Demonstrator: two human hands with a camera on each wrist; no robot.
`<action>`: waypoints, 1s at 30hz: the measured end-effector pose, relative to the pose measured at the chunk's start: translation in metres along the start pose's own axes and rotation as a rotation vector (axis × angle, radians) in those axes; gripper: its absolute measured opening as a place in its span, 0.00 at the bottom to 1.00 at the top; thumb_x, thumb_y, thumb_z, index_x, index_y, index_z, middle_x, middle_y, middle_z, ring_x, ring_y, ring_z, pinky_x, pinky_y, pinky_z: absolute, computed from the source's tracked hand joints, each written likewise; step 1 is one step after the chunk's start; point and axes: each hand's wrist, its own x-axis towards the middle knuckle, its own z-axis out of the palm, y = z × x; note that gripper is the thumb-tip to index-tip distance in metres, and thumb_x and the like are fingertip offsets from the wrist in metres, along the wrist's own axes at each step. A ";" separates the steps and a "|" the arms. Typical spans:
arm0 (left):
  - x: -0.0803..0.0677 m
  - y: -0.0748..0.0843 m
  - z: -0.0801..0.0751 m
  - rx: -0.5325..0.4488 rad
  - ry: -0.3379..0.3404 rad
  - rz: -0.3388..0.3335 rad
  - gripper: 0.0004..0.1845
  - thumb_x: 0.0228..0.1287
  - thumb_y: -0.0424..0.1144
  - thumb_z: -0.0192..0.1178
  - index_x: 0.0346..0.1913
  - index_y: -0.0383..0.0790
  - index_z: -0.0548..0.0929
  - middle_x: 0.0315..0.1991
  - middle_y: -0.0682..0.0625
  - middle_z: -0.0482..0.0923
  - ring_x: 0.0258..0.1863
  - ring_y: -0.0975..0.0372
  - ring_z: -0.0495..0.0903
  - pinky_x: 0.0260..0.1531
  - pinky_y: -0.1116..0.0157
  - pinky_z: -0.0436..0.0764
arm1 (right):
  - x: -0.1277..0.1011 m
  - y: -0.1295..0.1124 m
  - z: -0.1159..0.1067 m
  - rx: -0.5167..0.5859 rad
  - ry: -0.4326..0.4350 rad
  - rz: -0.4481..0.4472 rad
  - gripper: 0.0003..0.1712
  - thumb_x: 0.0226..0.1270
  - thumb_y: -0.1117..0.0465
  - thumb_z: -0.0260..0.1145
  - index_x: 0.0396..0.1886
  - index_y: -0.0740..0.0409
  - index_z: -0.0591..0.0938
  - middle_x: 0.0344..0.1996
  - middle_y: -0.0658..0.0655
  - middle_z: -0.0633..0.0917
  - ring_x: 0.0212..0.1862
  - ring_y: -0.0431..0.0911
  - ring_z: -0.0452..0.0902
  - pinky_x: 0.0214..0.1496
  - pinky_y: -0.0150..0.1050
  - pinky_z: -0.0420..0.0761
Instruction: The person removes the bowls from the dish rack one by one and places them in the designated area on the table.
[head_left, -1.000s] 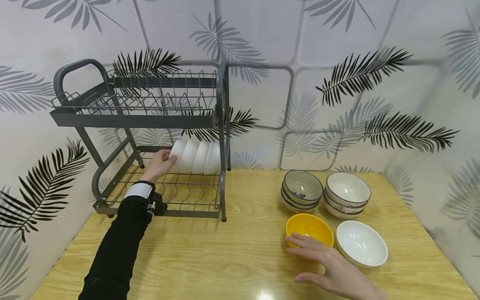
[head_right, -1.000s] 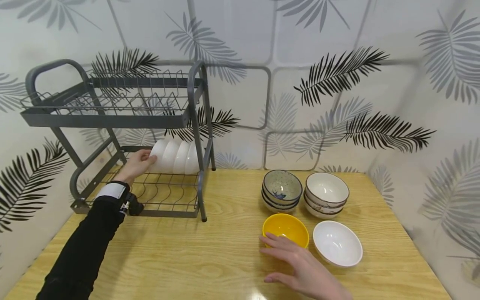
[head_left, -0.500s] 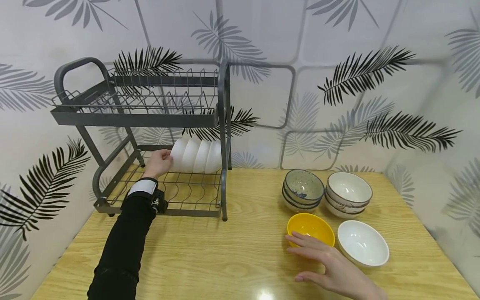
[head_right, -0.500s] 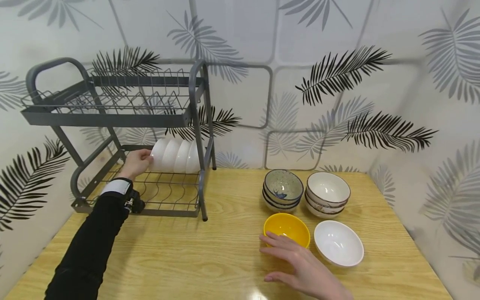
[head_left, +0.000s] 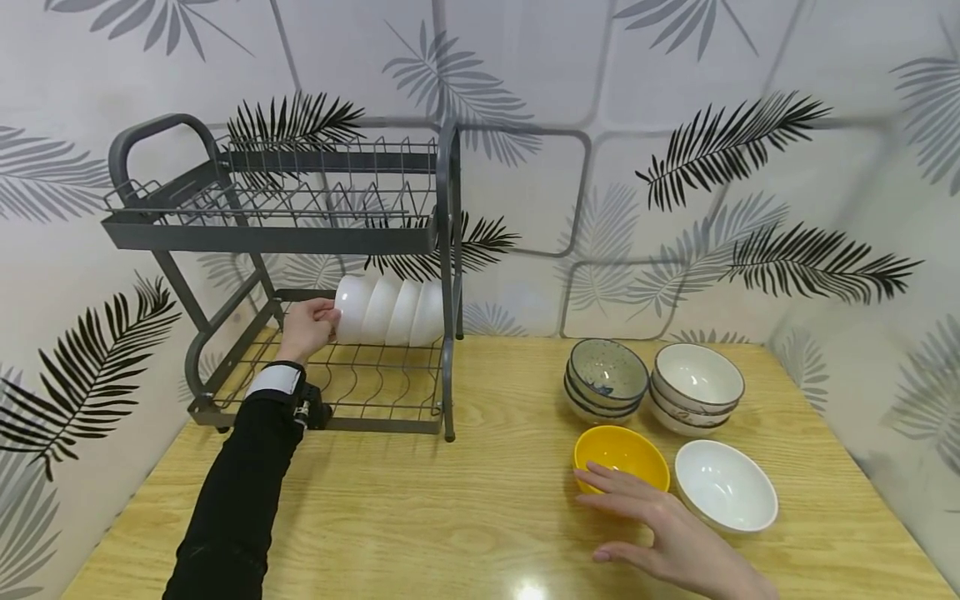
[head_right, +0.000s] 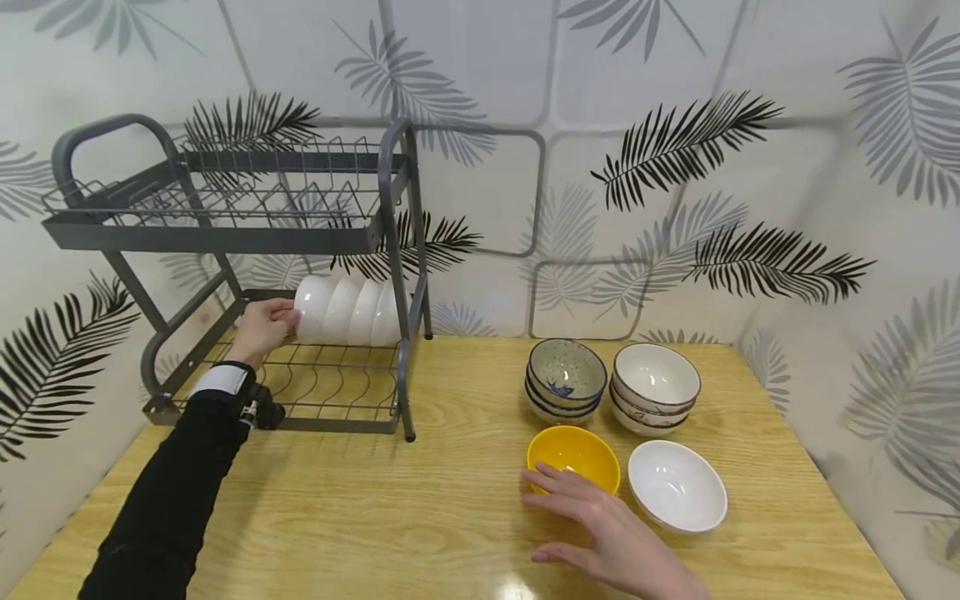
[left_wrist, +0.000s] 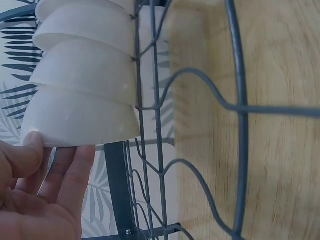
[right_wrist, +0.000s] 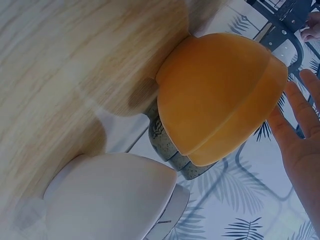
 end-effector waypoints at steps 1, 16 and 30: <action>-0.001 0.001 -0.001 -0.022 0.001 -0.008 0.21 0.79 0.33 0.47 0.67 0.25 0.72 0.62 0.29 0.76 0.58 0.43 0.80 0.46 0.63 0.86 | 0.000 0.000 0.000 -0.001 0.002 -0.001 0.32 0.56 0.50 0.77 0.62 0.46 0.81 0.68 0.54 0.79 0.74 0.39 0.68 0.77 0.18 0.52; -0.026 0.017 -0.002 -0.157 0.241 0.027 0.19 0.78 0.32 0.49 0.64 0.26 0.75 0.60 0.30 0.79 0.58 0.44 0.81 0.30 0.84 0.74 | -0.004 0.001 -0.003 -0.025 0.017 0.024 0.31 0.56 0.48 0.77 0.61 0.46 0.82 0.66 0.55 0.80 0.72 0.38 0.69 0.75 0.17 0.53; -0.055 0.029 -0.001 -0.048 0.402 0.194 0.15 0.76 0.31 0.53 0.58 0.26 0.81 0.53 0.30 0.83 0.53 0.40 0.84 0.52 0.47 0.82 | -0.003 0.008 -0.007 0.049 0.050 0.009 0.33 0.53 0.53 0.79 0.60 0.53 0.83 0.68 0.56 0.79 0.75 0.32 0.63 0.75 0.17 0.55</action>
